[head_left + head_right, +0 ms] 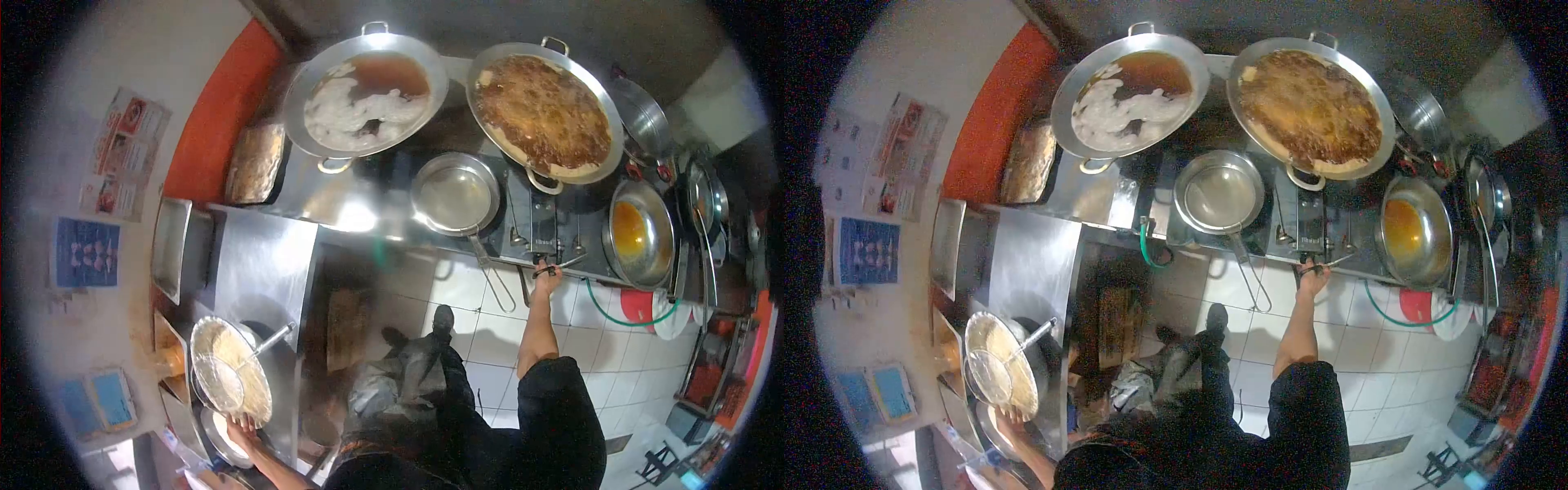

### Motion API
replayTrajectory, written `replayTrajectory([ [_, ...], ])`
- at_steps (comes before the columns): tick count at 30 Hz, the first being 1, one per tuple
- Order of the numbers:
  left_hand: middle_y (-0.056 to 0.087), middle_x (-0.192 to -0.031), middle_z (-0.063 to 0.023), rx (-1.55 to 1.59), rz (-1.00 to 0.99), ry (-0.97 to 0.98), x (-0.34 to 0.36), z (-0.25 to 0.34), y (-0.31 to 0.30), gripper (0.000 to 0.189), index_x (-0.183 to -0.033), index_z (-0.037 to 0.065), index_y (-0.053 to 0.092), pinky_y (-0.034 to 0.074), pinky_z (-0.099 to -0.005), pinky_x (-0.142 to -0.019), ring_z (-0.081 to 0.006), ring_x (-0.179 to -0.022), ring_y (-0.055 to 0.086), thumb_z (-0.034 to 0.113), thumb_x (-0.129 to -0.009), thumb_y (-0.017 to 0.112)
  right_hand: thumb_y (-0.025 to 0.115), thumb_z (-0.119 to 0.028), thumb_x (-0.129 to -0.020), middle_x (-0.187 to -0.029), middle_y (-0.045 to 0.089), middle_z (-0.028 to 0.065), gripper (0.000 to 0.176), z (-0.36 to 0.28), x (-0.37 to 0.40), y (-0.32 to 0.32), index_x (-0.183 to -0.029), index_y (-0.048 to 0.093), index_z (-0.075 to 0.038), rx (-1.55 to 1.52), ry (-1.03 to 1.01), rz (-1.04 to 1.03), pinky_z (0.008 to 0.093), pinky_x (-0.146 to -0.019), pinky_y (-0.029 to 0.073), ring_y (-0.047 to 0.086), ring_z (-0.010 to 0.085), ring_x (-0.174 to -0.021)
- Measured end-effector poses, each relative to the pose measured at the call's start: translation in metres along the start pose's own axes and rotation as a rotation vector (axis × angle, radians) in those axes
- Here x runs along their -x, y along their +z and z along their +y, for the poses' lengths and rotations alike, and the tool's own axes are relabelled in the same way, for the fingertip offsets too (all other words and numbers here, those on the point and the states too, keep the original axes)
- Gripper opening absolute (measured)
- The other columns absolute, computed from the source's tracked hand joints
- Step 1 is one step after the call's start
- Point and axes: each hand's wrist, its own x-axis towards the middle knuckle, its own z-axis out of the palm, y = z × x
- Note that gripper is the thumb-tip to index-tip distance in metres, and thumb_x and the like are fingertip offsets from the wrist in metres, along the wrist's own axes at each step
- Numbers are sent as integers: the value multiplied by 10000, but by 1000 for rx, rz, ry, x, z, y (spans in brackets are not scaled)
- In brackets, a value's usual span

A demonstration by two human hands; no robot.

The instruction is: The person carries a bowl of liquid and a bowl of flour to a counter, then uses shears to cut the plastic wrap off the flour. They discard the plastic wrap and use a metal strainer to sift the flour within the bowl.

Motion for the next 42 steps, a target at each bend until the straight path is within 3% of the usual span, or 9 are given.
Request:
replayTrajectory([
  [5,411,-1407,-224,21,73,1,12,-4,20,610,-1396,64,414,540,-407,-788,-362,-1053,598,356,-899,615,519,-203,-817,-770,565,107,136,95,-100,-52,-811,525,-67,125,-155,-92,391,-648,468,549,239,-678],
  [6,445,-1369,-223,44,84,11,16,-3,27,589,-1378,75,432,544,-410,-782,-365,-1042,602,349,-894,623,497,-170,-819,-736,560,109,115,102,-133,-70,-814,549,-68,-516,335,-259,386,-653,464,535,238,-655],
  [8,462,-1332,-225,80,10,8,11,-4,25,587,-1370,72,420,552,-416,-781,-370,-1030,607,326,-886,634,563,134,-785,-832,560,87,377,12,-32,-19,-1097,470,-56,-88,213,-48,370,-629,493,546,205,-723],
  [11,483,-1277,-226,92,80,28,25,2,45,559,-1344,54,405,568,-417,-752,-369,-997,613,272,-883,633,525,-92,-961,-736,554,64,188,41,-73,-34,-810,453,-178,-50,171,-165,332,-532,450,503,185,-599],
  [22,567,-1173,-243,-177,141,191,28,54,58,429,-1279,-68,480,538,-385,-875,-275,-934,665,158,-924,559,559,-129,-925,-745,570,160,186,60,97,-76,-948,511,49,303,-86,-73,327,-479,429,557,220,-627],
  [24,489,-1333,-260,-504,443,584,34,71,88,630,-1353,-51,445,423,-409,-1019,-340,-1195,540,346,-905,639,540,-92,-936,-860,570,195,181,75,135,-86,-1019,472,53,442,-79,-336,318,-497,467,574,233,-656],
  [30,454,-1380,-234,-513,28,706,30,117,186,785,-1365,-3,455,368,-441,-1061,-390,-1248,470,519,-822,675,640,-82,-908,-957,582,119,265,45,366,48,-1086,445,-63,414,343,-759,293,-528,454,605,193,-731],
  [39,556,-1249,-233,-236,-221,547,-25,116,142,569,-1332,4,468,459,-392,-905,-325,-1063,594,388,-917,531,786,-133,-806,-983,658,87,407,-18,548,188,-1022,448,-61,822,-611,-1574,244,-663,467,534,114,-780],
  [42,531,-1299,-218,-136,-266,523,-32,94,122,523,-1337,-30,454,418,-374,-973,-307,-1129,558,285,-929,539,808,-116,-771,-863,633,56,426,-27,605,214,-981,440,-73,1199,-445,-1921,234,-646,448,504,90,-717],
])
